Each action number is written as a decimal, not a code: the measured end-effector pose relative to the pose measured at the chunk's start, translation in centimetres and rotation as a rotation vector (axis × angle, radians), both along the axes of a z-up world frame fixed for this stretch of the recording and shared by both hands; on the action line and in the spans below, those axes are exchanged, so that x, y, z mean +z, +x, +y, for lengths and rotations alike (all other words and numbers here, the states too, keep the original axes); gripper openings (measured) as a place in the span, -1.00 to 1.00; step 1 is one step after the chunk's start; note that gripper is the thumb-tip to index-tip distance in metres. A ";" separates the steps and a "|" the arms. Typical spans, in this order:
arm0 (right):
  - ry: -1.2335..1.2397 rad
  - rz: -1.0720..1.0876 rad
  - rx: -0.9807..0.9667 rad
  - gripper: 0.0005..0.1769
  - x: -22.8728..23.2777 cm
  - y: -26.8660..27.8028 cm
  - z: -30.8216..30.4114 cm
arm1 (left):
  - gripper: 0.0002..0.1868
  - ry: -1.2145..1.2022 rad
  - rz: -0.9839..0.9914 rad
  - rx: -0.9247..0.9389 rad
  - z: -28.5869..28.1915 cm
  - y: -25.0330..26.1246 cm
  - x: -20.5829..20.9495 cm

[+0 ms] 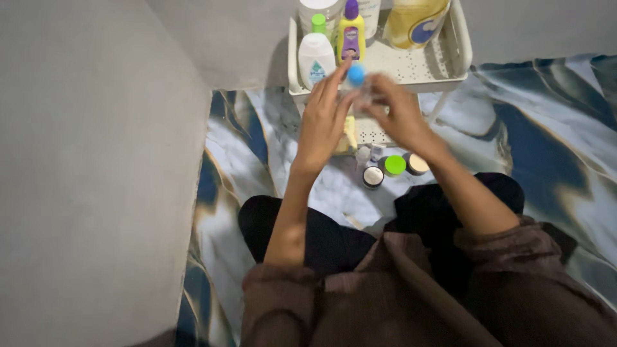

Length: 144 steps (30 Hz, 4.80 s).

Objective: The person sits on the floor and repeatedly picks up various bottles, jars, and containers from the floor, placing them onto a two-tier white plastic cart. The person adjusts the positions of the items on the cart multiple times.

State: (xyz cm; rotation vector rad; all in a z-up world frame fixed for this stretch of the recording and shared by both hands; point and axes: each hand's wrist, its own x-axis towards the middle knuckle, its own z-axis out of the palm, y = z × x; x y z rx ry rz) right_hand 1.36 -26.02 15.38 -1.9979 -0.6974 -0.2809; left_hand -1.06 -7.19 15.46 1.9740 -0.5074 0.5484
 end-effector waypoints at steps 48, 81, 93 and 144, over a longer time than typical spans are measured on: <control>0.099 0.067 -0.175 -0.30 -9.5 -2.8 -3.4 | -0.60 0.034 -0.128 0.110 -6.2 -3.0 -3.0; -0.088 -0.409 -0.309 -0.54 -4.2 4.2 -5.9 | -0.70 0.481 0.230 0.165 -8.7 6.3 -26.0; -0.200 0.116 -0.365 -0.80 -4.7 -0.3 -6.6 | -0.66 0.076 -0.171 0.086 -7.6 0.0 -1.6; -0.852 -0.079 -0.287 -0.33 -30.1 -1.0 -9.7 | -0.23 0.610 -0.270 0.161 -9.1 12.8 -0.1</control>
